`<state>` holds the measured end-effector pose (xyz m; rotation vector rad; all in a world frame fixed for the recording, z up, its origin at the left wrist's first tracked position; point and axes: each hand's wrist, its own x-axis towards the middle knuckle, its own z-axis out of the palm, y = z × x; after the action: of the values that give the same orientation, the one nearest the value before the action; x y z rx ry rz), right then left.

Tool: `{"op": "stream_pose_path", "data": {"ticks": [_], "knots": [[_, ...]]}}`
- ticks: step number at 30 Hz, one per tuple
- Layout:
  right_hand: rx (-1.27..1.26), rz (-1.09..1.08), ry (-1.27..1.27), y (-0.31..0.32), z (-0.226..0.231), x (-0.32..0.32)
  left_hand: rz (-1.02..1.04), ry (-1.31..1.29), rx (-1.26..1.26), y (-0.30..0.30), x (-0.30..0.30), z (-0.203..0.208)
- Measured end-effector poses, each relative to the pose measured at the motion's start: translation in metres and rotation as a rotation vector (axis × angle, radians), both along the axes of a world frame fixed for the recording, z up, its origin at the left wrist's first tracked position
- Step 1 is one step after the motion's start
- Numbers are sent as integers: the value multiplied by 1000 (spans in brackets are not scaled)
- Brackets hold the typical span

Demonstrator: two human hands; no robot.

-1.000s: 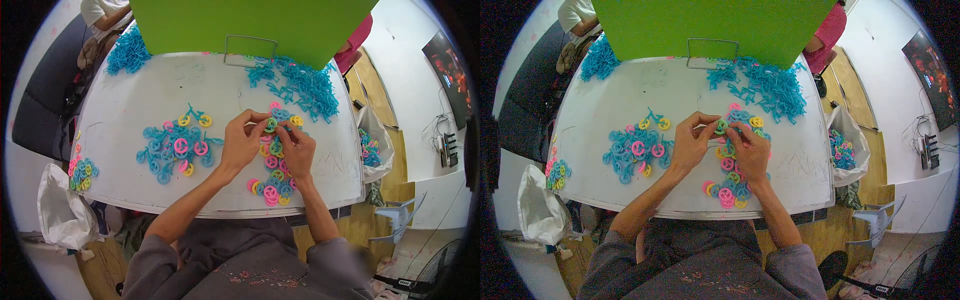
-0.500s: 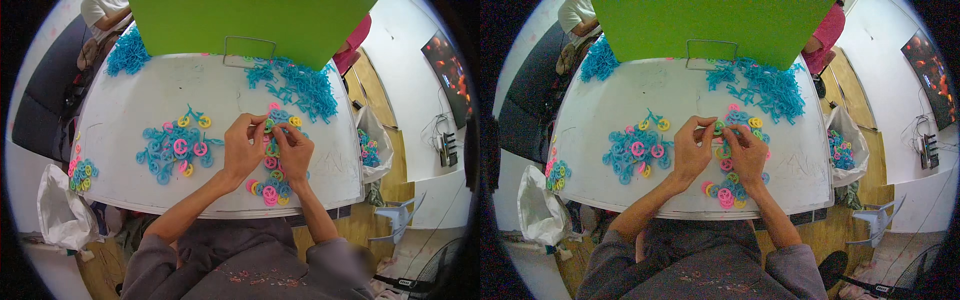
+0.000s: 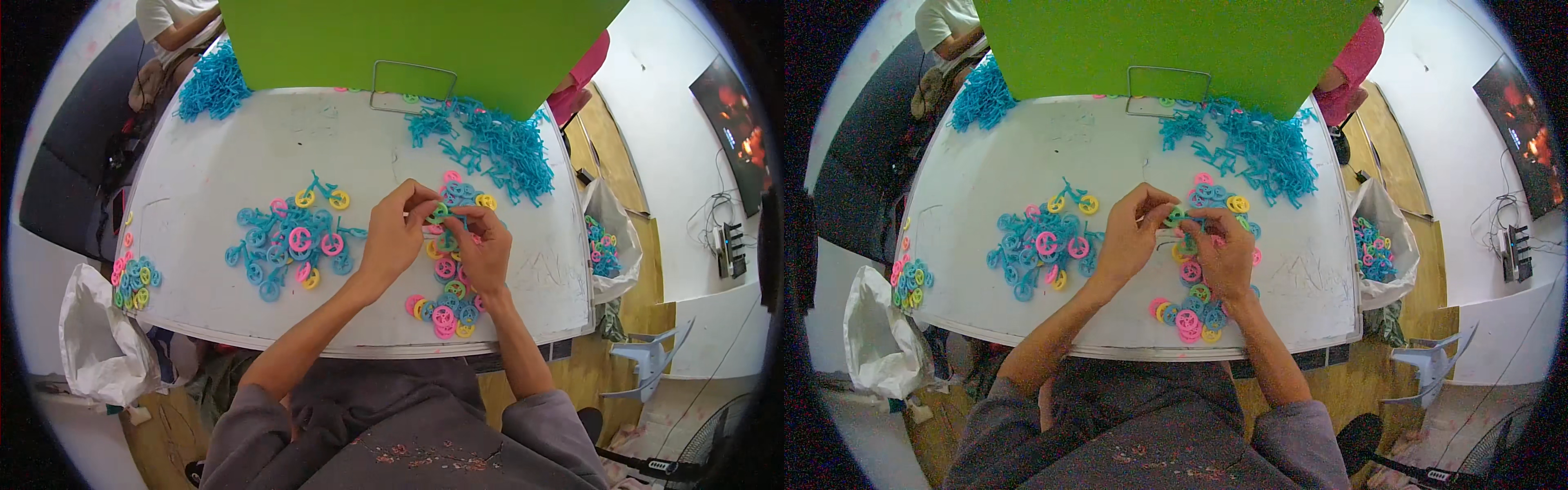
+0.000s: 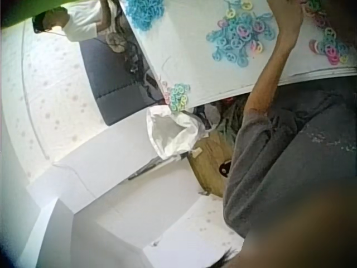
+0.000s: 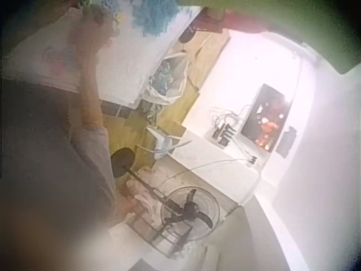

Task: Assembling and connecting colorful plastic toy gears on a workbench.

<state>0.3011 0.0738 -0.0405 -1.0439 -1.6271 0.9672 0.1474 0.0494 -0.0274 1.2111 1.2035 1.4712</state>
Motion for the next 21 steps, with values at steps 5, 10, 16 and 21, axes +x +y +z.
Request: {"op": "stream_pose_path", "data": {"ticks": [5, 10, 16, 21], "knots": [[42, 20, -2, -2, 8, -1, -90, 52, -30, -5, -2, 18], [171, 40, -114, -2, 29, 10, 276, 563, 244, 5, -31, 10], [360, -92, -518, 74, 20, 35, 297, 958, 31, 1, -52, -2], [357, -154, -665, 114, 3, 29, 337, 1122, 126, 3, -46, -8]]}}
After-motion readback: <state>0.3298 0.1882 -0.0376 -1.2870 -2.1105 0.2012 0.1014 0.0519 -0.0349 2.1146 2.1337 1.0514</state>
